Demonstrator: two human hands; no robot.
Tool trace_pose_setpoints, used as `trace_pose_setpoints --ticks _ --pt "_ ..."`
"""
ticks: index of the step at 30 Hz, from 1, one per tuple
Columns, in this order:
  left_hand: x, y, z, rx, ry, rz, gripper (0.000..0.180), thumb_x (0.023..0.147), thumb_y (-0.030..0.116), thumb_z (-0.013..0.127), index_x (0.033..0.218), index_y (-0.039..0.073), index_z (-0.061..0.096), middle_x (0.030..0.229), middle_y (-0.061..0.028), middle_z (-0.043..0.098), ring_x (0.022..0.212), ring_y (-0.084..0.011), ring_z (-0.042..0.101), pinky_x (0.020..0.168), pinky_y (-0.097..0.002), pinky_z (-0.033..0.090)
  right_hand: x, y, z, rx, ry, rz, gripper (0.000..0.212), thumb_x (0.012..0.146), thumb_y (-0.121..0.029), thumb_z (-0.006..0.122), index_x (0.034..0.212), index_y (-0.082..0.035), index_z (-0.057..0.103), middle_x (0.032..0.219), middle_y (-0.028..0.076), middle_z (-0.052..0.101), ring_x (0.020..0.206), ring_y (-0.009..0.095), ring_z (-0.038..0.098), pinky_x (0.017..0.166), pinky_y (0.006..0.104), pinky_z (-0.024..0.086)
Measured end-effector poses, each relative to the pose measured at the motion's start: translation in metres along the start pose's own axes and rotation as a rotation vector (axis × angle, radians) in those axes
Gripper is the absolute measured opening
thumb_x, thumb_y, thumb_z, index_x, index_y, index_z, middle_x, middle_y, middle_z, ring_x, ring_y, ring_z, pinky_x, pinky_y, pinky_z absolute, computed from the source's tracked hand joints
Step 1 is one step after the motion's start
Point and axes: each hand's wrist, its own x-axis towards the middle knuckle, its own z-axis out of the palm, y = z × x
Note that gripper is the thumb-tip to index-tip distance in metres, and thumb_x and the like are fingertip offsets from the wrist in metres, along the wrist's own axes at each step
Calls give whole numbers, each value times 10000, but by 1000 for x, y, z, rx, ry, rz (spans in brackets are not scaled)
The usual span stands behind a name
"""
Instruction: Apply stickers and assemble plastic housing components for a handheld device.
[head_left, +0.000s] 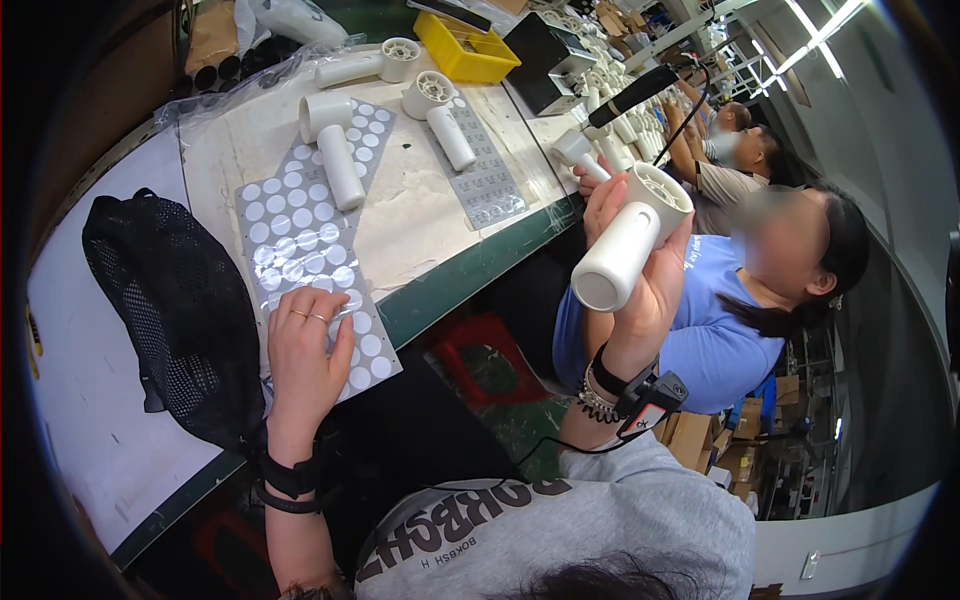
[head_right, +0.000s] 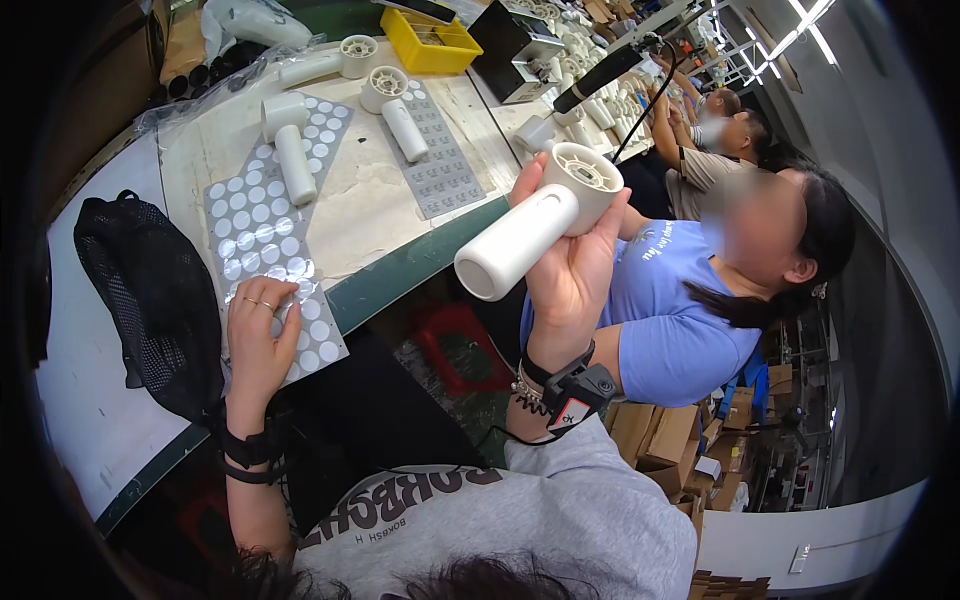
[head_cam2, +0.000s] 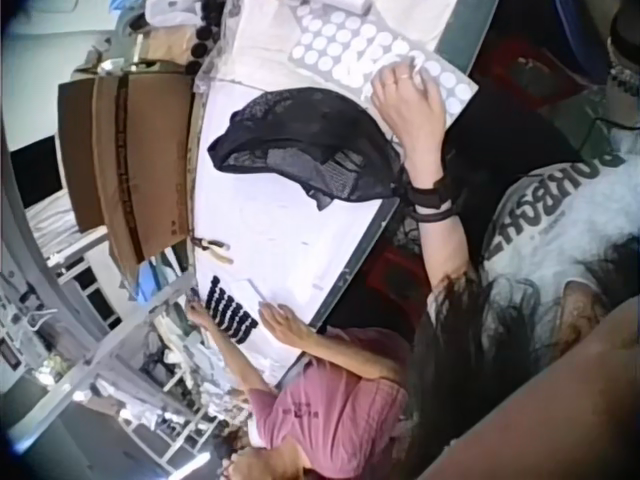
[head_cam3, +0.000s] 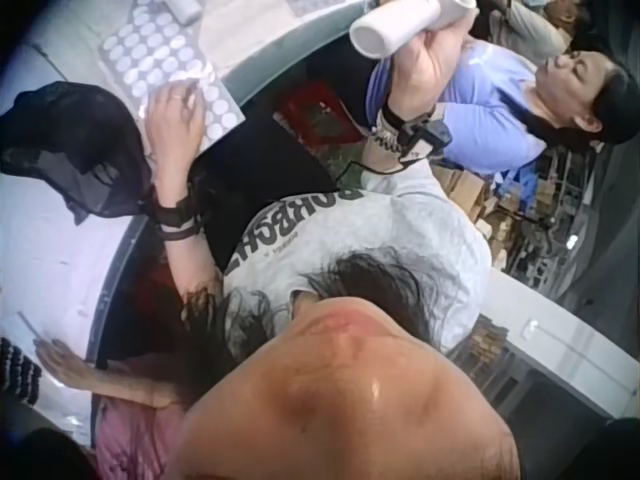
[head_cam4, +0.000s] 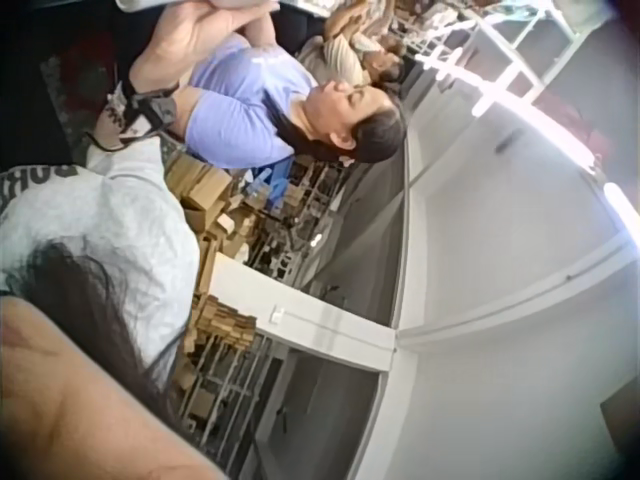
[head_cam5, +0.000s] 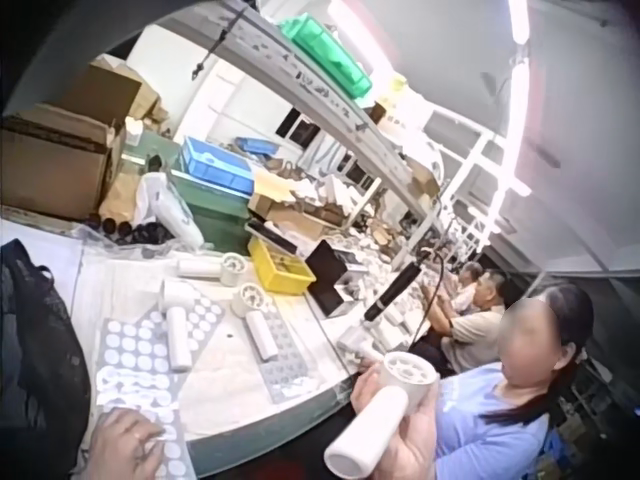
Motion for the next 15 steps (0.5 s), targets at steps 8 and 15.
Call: trace_pose_setpoints --ticks 8,15 --pt "-1 1 -2 1 15 10 151 740 10 578 889 -8 582 874 -127 548 873 -301 518 769 -356 408 7 5 -13 -118 -44 -58 494 823 -410 603 1140 -42 515 1126 148 515 1087 321 447 954 450 406" --pt "-1 -4 0 36 2 -3 162 733 58 609 891 36 588 883 -98 551 907 -284 519 773 -370 393 22 42 -50 -893 -221 -584 680 838 -516 538 1291 -32 388 1221 148 466 1102 292 471 940 387 423"
